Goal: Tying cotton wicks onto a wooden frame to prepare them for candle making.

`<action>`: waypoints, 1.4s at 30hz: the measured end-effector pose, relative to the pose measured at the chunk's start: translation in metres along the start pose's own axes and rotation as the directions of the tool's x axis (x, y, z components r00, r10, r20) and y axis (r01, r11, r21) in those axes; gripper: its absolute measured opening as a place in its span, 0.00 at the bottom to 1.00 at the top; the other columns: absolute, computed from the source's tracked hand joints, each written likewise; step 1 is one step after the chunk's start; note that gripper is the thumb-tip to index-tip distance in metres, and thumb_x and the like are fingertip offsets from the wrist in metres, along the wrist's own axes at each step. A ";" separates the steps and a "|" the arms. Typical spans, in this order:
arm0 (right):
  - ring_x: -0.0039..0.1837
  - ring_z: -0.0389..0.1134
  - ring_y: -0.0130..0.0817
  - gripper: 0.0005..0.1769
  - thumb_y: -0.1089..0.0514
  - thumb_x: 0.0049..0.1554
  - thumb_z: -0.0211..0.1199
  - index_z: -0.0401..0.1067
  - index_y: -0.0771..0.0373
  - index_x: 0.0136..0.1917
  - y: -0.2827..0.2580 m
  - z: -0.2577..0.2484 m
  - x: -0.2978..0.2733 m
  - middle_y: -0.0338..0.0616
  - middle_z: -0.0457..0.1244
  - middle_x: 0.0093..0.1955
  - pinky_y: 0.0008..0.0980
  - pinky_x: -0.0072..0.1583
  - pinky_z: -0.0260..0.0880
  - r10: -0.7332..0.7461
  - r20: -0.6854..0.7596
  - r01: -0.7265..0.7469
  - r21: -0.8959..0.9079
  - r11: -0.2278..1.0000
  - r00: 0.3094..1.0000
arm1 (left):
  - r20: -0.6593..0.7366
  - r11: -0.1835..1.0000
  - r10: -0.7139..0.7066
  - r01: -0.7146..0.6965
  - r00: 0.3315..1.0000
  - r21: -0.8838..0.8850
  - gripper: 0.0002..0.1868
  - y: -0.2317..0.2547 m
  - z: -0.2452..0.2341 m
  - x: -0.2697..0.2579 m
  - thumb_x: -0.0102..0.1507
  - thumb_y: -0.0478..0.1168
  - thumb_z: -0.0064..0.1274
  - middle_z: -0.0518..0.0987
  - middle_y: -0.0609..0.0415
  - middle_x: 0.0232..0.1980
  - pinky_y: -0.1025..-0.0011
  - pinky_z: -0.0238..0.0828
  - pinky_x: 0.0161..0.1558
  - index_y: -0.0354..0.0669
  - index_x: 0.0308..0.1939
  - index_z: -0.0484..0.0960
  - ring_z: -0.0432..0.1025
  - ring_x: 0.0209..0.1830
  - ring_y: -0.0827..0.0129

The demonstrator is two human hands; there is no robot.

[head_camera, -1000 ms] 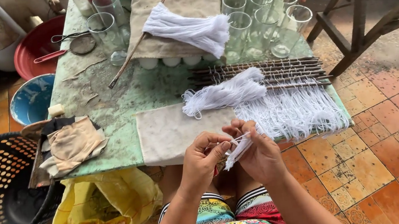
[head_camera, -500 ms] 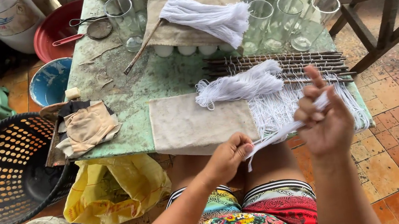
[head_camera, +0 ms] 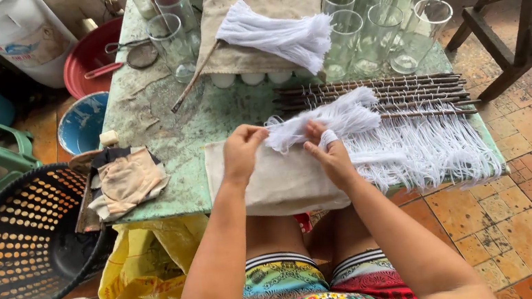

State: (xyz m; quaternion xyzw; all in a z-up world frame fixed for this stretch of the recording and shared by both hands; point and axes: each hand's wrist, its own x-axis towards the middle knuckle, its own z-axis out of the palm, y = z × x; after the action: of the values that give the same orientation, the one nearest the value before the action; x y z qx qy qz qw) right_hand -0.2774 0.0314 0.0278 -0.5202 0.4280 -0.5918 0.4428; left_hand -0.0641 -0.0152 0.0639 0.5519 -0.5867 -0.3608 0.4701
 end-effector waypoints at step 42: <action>0.29 0.53 0.26 0.08 0.57 0.64 0.59 0.75 0.63 0.49 -0.077 -0.028 -0.071 0.37 0.58 0.29 0.25 0.31 0.54 0.329 -0.044 -0.324 0.094 0.941 0.943 | 0.548 0.994 -0.046 0.092 0.835 -0.057 0.14 0.055 -0.026 -0.091 0.71 0.52 0.48 0.78 0.56 0.42 0.70 0.66 0.45 0.47 0.43 0.81 0.69 0.42 0.69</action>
State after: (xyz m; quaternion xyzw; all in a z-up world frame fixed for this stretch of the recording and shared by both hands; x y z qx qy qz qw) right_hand -0.3070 0.1206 0.0826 -0.4049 0.4955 -0.5428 0.5439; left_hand -0.0613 0.0844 0.1097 0.4274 -0.6611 -0.5431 0.2920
